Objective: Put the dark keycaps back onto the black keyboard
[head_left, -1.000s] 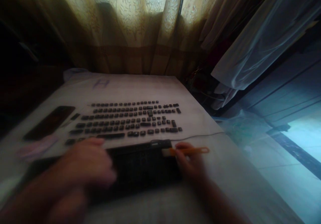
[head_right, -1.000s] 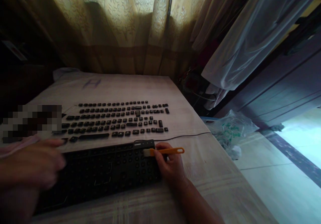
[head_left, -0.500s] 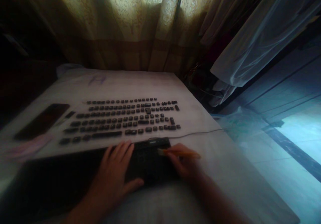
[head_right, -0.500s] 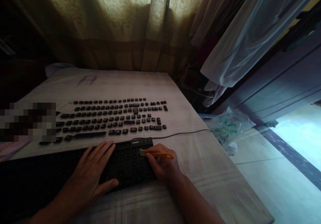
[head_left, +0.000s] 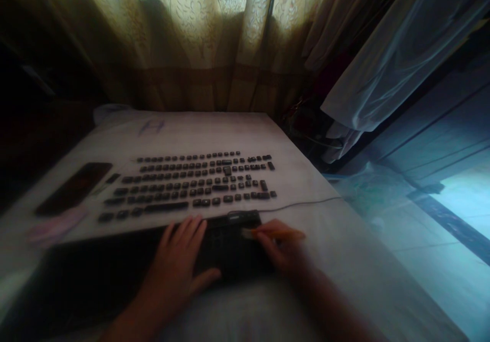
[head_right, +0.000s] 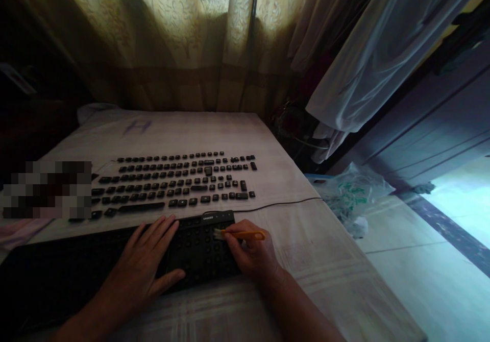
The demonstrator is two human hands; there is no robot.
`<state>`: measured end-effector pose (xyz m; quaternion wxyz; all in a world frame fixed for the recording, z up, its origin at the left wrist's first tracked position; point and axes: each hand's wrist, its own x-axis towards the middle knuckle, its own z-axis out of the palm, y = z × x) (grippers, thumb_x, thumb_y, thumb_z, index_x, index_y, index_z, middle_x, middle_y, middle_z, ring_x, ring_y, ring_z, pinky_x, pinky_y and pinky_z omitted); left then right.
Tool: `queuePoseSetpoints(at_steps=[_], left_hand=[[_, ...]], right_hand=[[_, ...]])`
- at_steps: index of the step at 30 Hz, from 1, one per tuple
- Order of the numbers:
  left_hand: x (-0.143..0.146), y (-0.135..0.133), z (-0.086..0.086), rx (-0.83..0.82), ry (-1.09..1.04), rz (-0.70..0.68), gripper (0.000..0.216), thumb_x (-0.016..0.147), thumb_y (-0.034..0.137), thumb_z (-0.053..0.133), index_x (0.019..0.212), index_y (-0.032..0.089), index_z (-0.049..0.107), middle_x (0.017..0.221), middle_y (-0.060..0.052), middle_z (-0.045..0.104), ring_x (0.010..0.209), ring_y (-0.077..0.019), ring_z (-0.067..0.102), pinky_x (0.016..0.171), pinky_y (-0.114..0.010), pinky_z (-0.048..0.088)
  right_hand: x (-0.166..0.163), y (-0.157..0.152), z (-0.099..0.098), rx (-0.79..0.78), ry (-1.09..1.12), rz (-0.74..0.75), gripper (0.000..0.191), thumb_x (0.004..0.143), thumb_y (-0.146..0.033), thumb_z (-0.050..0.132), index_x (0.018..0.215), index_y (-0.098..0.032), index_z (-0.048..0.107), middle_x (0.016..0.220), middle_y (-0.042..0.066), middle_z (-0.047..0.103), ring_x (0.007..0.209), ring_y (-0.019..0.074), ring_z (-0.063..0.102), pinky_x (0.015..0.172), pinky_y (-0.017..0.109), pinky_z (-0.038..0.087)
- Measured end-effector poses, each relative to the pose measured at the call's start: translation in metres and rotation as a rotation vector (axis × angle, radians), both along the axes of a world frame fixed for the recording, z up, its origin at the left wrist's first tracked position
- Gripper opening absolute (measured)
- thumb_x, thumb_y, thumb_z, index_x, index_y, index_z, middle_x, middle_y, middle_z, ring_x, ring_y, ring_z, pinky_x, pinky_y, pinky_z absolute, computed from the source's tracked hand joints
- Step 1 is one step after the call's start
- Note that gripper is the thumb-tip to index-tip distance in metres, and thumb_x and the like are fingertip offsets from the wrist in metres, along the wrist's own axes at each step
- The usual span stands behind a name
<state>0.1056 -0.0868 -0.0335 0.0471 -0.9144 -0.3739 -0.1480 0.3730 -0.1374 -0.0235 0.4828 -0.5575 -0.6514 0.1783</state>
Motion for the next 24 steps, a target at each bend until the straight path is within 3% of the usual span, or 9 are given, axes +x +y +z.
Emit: queuePoseSetpoints(at_steps=[4,10,17,24], left_hand=[[0.001,0.000,0.002,0.013,0.027,0.014,0.079,0.084,0.070,0.046,0.143,0.017,0.040,0.143,-0.016,0.051,0.130,-0.0340,0.049,0.107,-0.052,0.031],[0.000,-0.001,0.003,-0.002,0.038,0.016,0.078,0.086,0.069,0.044,0.144,0.018,0.039,0.144,-0.014,0.051,0.131,-0.0333,0.048,0.107,-0.053,0.033],[0.001,-0.001,0.004,-0.025,0.000,0.012,0.078,0.086,0.067,0.046,0.146,0.018,0.036,0.143,-0.015,0.052,0.130,-0.0353,0.048,0.107,-0.054,0.033],[0.000,-0.001,0.003,-0.034,0.001,0.010,0.078,0.087,0.066,0.046,0.147,0.018,0.034,0.144,-0.015,0.051,0.130,-0.0352,0.048,0.107,-0.055,0.032]], right_hand=[[-0.003,-0.003,-0.002,-0.069,0.095,0.040,0.010,0.085,-0.024,0.060,0.082,-0.022,0.069,0.071,0.003,0.071,0.065,0.0182,0.068,0.060,0.028,0.055],[-0.001,-0.004,-0.008,-0.040,0.155,-0.091,0.013,0.087,-0.029,0.059,0.086,-0.022,0.069,0.077,0.004,0.072,0.071,0.0200,0.069,0.067,0.032,0.058],[-0.002,0.000,0.002,-0.037,0.007,-0.009,0.014,0.086,-0.024,0.056,0.082,-0.022,0.069,0.074,0.004,0.073,0.066,0.0193,0.069,0.063,0.031,0.058],[-0.003,-0.003,-0.007,-0.127,0.137,0.017,0.017,0.088,-0.031,0.057,0.081,-0.022,0.069,0.068,0.002,0.070,0.063,0.0177,0.067,0.059,0.028,0.055]])
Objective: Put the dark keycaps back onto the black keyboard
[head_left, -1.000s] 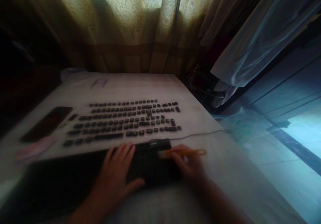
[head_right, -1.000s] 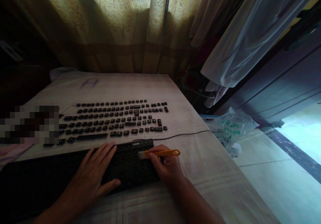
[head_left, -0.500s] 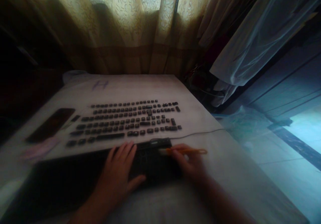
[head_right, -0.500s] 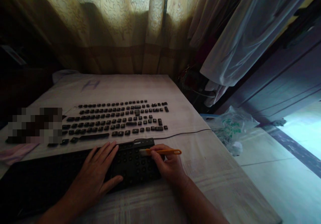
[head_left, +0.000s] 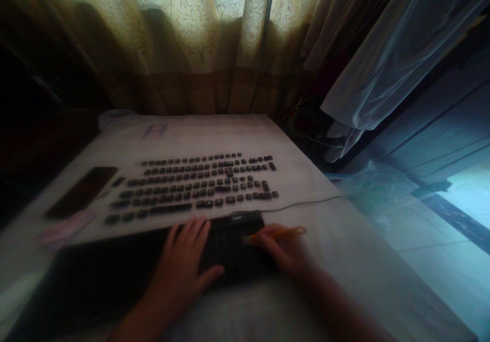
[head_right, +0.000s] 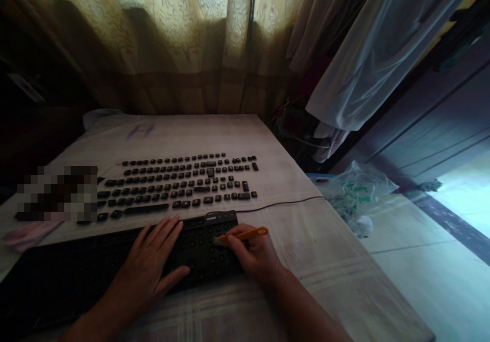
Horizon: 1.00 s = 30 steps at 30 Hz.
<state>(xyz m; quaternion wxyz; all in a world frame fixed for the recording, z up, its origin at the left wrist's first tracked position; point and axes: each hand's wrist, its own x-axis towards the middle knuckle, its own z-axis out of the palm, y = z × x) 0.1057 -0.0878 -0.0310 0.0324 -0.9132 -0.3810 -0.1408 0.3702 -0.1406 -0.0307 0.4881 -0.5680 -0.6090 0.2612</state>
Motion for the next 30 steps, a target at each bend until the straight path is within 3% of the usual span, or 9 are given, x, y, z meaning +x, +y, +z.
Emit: queuePoseSetpoints(at_steps=[4,7,12,16,20,24,30], left_hand=[[0.000,0.000,0.000,0.019,0.020,-0.004,0.075,0.088,0.064,0.046,0.145,0.016,0.037,0.144,-0.015,0.051,0.131,-0.0345,0.047,0.107,-0.054,0.032],[0.000,-0.001,0.001,0.031,0.050,-0.002,0.075,0.088,0.065,0.045,0.143,0.015,0.039,0.144,-0.015,0.050,0.132,-0.0334,0.047,0.106,-0.053,0.033],[0.000,-0.001,0.003,0.032,0.045,0.009,0.074,0.088,0.065,0.046,0.142,0.016,0.040,0.145,-0.015,0.050,0.131,-0.0324,0.047,0.106,-0.051,0.033],[0.001,-0.001,0.004,0.031,0.058,0.006,0.074,0.089,0.065,0.044,0.143,0.015,0.039,0.145,-0.015,0.049,0.132,-0.0330,0.047,0.106,-0.052,0.033],[0.001,0.000,0.002,0.030,0.057,0.014,0.075,0.088,0.067,0.041,0.144,0.017,0.039,0.145,-0.014,0.049,0.132,-0.0328,0.047,0.106,-0.052,0.033],[0.001,0.000,0.000,0.052,0.054,0.007,0.075,0.089,0.066,0.041,0.143,0.015,0.040,0.144,-0.014,0.051,0.130,-0.0334,0.048,0.105,-0.054,0.034],[0.002,0.000,0.002,0.037,0.072,0.015,0.075,0.088,0.067,0.041,0.141,0.014,0.043,0.144,-0.015,0.050,0.130,-0.0331,0.049,0.106,-0.053,0.033]], right_hand=[[0.002,-0.001,-0.004,-0.018,0.117,-0.092,0.020,0.089,-0.035,0.057,0.082,-0.021,0.068,0.065,0.001,0.067,0.061,0.0176,0.065,0.058,0.027,0.054],[0.003,0.001,-0.004,0.016,0.057,-0.146,0.016,0.089,-0.033,0.058,0.084,-0.021,0.068,0.072,0.003,0.070,0.066,0.0188,0.067,0.062,0.029,0.055],[0.000,0.002,0.004,0.041,-0.074,-0.035,0.014,0.086,-0.025,0.056,0.082,-0.022,0.069,0.075,0.003,0.072,0.070,0.0195,0.069,0.066,0.029,0.055],[-0.001,0.001,0.006,-0.036,0.012,0.040,0.016,0.087,-0.027,0.056,0.079,-0.020,0.068,0.070,0.003,0.070,0.065,0.0182,0.067,0.061,0.028,0.053],[0.002,0.000,0.001,-0.072,0.148,-0.042,0.019,0.089,-0.034,0.057,0.080,-0.020,0.067,0.064,0.001,0.065,0.059,0.0166,0.063,0.056,0.026,0.051],[0.004,0.002,-0.004,-0.012,0.111,-0.133,0.017,0.088,-0.033,0.058,0.082,-0.021,0.067,0.068,0.002,0.066,0.063,0.0175,0.064,0.059,0.027,0.052],[0.000,0.002,-0.001,0.078,-0.044,-0.028,0.011,0.087,-0.023,0.054,0.085,-0.022,0.066,0.076,0.003,0.071,0.069,0.0181,0.067,0.065,0.028,0.055]])
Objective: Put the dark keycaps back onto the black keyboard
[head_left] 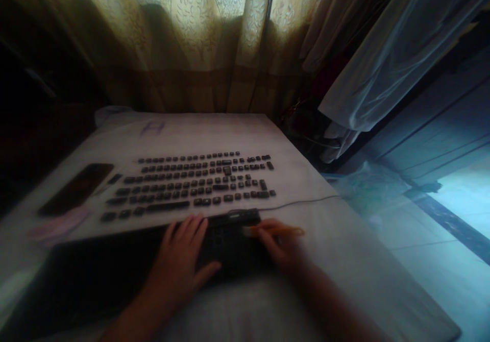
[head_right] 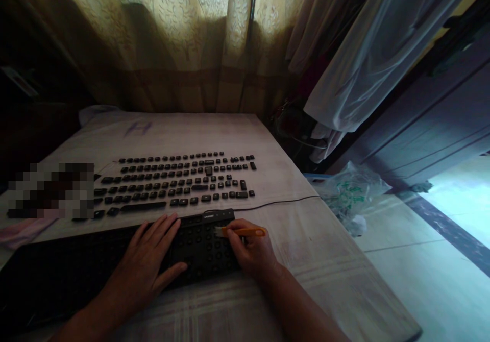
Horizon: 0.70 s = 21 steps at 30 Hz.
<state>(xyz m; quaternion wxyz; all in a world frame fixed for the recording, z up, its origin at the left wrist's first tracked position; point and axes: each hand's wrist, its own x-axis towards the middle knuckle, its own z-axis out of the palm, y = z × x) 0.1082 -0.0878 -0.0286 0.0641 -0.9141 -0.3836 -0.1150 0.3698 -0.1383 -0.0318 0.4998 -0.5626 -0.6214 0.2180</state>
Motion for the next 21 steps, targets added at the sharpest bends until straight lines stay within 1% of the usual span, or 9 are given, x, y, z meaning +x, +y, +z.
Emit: queuePoseSetpoints(at_steps=[2,4,7,9,12,16,19,21], left_hand=[[-0.0003,-0.0004,-0.0010,0.004,-0.011,-0.001,0.074,0.088,0.067,0.041,0.141,0.014,0.043,0.144,-0.015,0.050,0.130,-0.0334,0.048,0.106,-0.053,0.032],[-0.0008,-0.0008,-0.0025,0.000,-0.024,-0.006,0.075,0.088,0.067,0.042,0.141,0.014,0.043,0.145,-0.015,0.049,0.132,-0.0335,0.046,0.107,-0.053,0.031],[-0.0014,-0.0015,-0.0033,-0.025,-0.037,-0.006,0.075,0.089,0.067,0.041,0.143,0.015,0.040,0.146,-0.015,0.048,0.133,-0.0334,0.044,0.109,-0.053,0.028],[-0.0012,-0.0022,-0.0026,-0.037,-0.038,-0.001,0.075,0.089,0.066,0.041,0.144,0.015,0.040,0.146,-0.015,0.047,0.134,-0.0330,0.044,0.109,-0.053,0.027],[-0.0002,-0.0033,-0.0011,-0.057,-0.038,0.011,0.076,0.089,0.068,0.040,0.144,0.016,0.039,0.146,-0.015,0.048,0.134,-0.0315,0.043,0.111,-0.051,0.025],[0.0003,-0.0041,-0.0010,-0.078,-0.059,0.026,0.077,0.088,0.069,0.040,0.145,0.018,0.038,0.147,-0.013,0.047,0.135,-0.0313,0.042,0.112,-0.050,0.024],[0.0000,-0.0039,-0.0019,-0.065,-0.066,0.018,0.077,0.088,0.068,0.041,0.146,0.018,0.037,0.147,-0.014,0.047,0.135,-0.0321,0.042,0.111,-0.051,0.025],[-0.0002,-0.0033,-0.0023,-0.061,-0.067,0.016,0.077,0.088,0.068,0.041,0.146,0.017,0.036,0.147,-0.014,0.047,0.135,-0.0325,0.042,0.111,-0.052,0.025]], right_hand=[[-0.0014,-0.0008,0.0001,-0.017,0.000,0.032,0.011,0.087,-0.022,0.054,0.084,-0.022,0.065,0.073,0.003,0.070,0.068,0.0177,0.067,0.064,0.027,0.055],[-0.0017,-0.0021,-0.0009,-0.044,0.045,0.026,0.011,0.087,-0.025,0.055,0.083,-0.021,0.065,0.070,0.001,0.069,0.064,0.0169,0.066,0.060,0.026,0.054],[0.0002,-0.0038,-0.0025,-0.066,0.107,-0.059,0.012,0.088,-0.029,0.057,0.085,-0.021,0.065,0.065,0.000,0.067,0.060,0.0163,0.065,0.058,0.026,0.054],[0.0022,-0.0042,-0.0028,-0.075,0.088,-0.093,0.013,0.088,-0.031,0.058,0.086,-0.021,0.066,0.067,0.001,0.068,0.061,0.0171,0.066,0.059,0.026,0.055],[0.0033,-0.0038,-0.0026,-0.071,0.020,-0.071,0.014,0.087,-0.032,0.058,0.085,-0.022,0.068,0.074,0.003,0.071,0.067,0.0192,0.068,0.062,0.029,0.056],[-0.0001,-0.0039,-0.0026,-0.070,0.001,-0.065,0.015,0.088,-0.032,0.057,0.085,-0.023,0.069,0.075,0.003,0.071,0.070,0.0200,0.068,0.065,0.030,0.055],[-0.0032,-0.0036,-0.0026,-0.119,0.094,-0.027,0.015,0.086,-0.034,0.061,0.083,-0.022,0.069,0.073,0.003,0.071,0.067,0.0188,0.067,0.063,0.030,0.055],[-0.0031,-0.0021,-0.0022,-0.176,0.231,-0.038,0.019,0.085,-0.039,0.063,0.083,-0.021,0.069,0.067,0.001,0.069,0.060,0.0170,0.065,0.059,0.028,0.054]])
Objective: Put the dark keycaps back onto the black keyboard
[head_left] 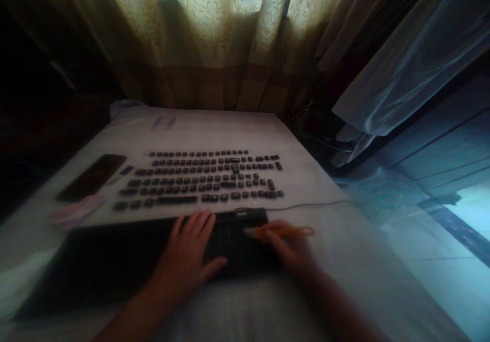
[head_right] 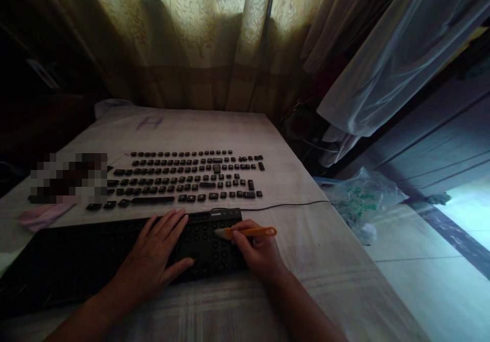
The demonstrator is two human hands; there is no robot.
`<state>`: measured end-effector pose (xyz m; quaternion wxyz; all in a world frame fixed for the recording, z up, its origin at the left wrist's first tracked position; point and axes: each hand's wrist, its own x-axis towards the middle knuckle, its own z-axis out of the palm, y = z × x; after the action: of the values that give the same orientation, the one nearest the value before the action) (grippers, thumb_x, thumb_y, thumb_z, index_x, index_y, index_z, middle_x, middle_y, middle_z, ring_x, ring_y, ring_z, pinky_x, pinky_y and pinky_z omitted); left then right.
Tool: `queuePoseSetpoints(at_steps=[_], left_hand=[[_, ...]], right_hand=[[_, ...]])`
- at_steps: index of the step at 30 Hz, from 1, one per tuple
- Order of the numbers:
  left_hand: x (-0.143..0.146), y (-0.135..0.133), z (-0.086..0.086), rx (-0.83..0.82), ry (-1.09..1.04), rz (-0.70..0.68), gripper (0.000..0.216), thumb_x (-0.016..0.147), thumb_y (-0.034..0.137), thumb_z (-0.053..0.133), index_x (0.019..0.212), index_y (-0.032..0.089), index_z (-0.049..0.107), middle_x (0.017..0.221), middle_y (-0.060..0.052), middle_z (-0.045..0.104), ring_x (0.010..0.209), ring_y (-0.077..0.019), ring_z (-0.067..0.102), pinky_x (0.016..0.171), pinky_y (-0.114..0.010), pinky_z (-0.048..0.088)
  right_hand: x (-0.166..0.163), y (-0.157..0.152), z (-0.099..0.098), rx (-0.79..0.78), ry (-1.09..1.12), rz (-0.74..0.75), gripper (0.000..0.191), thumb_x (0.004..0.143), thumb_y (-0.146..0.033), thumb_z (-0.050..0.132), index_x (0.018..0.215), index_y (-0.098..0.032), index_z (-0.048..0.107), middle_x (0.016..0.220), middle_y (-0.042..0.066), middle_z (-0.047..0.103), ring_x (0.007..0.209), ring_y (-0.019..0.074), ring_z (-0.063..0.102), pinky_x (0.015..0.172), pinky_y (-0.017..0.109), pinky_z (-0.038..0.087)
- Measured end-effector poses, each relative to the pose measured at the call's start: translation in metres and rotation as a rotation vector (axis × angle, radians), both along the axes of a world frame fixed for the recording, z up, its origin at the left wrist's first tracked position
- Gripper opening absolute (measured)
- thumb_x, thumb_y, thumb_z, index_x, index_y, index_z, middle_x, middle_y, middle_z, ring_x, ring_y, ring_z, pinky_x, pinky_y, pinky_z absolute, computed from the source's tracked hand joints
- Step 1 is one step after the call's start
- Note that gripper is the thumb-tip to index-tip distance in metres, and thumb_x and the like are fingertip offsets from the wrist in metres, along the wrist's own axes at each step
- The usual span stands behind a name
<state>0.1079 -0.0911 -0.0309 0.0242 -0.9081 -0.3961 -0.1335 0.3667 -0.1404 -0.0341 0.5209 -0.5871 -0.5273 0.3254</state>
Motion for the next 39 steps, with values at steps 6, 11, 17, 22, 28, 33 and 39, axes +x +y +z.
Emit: queuePoseSetpoints(at_steps=[6,11,17,22,28,33,39], left_hand=[[0.000,0.002,0.000,0.023,0.024,-0.001,0.075,0.088,0.068,0.040,0.144,0.018,0.041,0.146,-0.014,0.049,0.134,-0.0323,0.044,0.111,-0.051,0.026],[0.000,0.002,-0.001,0.012,0.028,-0.002,0.075,0.089,0.067,0.039,0.145,0.017,0.039,0.146,-0.015,0.048,0.134,-0.0334,0.044,0.110,-0.053,0.027],[0.000,0.002,0.000,0.004,0.020,-0.006,0.074,0.089,0.067,0.039,0.145,0.018,0.039,0.145,-0.015,0.049,0.133,-0.0340,0.044,0.110,-0.054,0.028],[0.001,0.002,0.001,-0.002,0.028,-0.010,0.075,0.089,0.067,0.039,0.143,0.015,0.041,0.145,-0.016,0.048,0.132,-0.0345,0.045,0.109,-0.055,0.029],[0.001,0.002,0.002,0.049,0.050,-0.010,0.074,0.090,0.067,0.037,0.139,0.012,0.045,0.143,-0.017,0.051,0.132,-0.0343,0.046,0.107,-0.054,0.030],[0.001,0.002,0.001,0.028,0.045,-0.008,0.074,0.089,0.067,0.038,0.140,0.013,0.044,0.145,-0.017,0.049,0.132,-0.0334,0.046,0.108,-0.054,0.030],[0.000,0.003,-0.001,-0.012,0.026,-0.006,0.074,0.089,0.067,0.039,0.144,0.016,0.040,0.145,-0.016,0.049,0.134,-0.0338,0.044,0.111,-0.054,0.026]], right_hand=[[0.014,0.007,0.001,0.004,0.148,-0.171,0.032,0.083,-0.051,0.064,0.082,-0.019,0.067,0.059,0.000,0.064,0.050,0.0143,0.058,0.048,0.025,0.048],[0.017,0.003,-0.001,0.055,-0.095,-0.099,0.028,0.091,-0.043,0.055,0.080,-0.020,0.066,0.064,0.001,0.064,0.057,0.0154,0.059,0.053,0.026,0.048],[0.012,-0.001,0.002,0.120,-0.248,-0.112,0.024,0.092,-0.038,0.050,0.082,-0.022,0.065,0.068,0.002,0.065,0.060,0.0173,0.061,0.060,0.029,0.051],[0.010,-0.002,0.007,0.127,-0.299,-0.085,0.017,0.091,-0.031,0.051,0.085,-0.023,0.064,0.074,0.002,0.068,0.067,0.0186,0.064,0.066,0.030,0.052],[0.007,-0.003,0.005,0.091,-0.238,-0.025,0.020,0.091,-0.035,0.053,0.082,-0.022,0.065,0.069,0.001,0.066,0.063,0.0173,0.063,0.065,0.029,0.051],[0.014,-0.001,-0.002,0.125,-0.135,-0.072,0.026,0.094,-0.040,0.051,0.082,-0.021,0.065,0.063,0.000,0.062,0.057,0.0159,0.059,0.056,0.027,0.048],[0.017,-0.001,0.003,0.152,-0.278,-0.070,0.019,0.093,-0.033,0.050,0.084,-0.023,0.064,0.072,0.002,0.067,0.062,0.0173,0.062,0.062,0.030,0.052]])
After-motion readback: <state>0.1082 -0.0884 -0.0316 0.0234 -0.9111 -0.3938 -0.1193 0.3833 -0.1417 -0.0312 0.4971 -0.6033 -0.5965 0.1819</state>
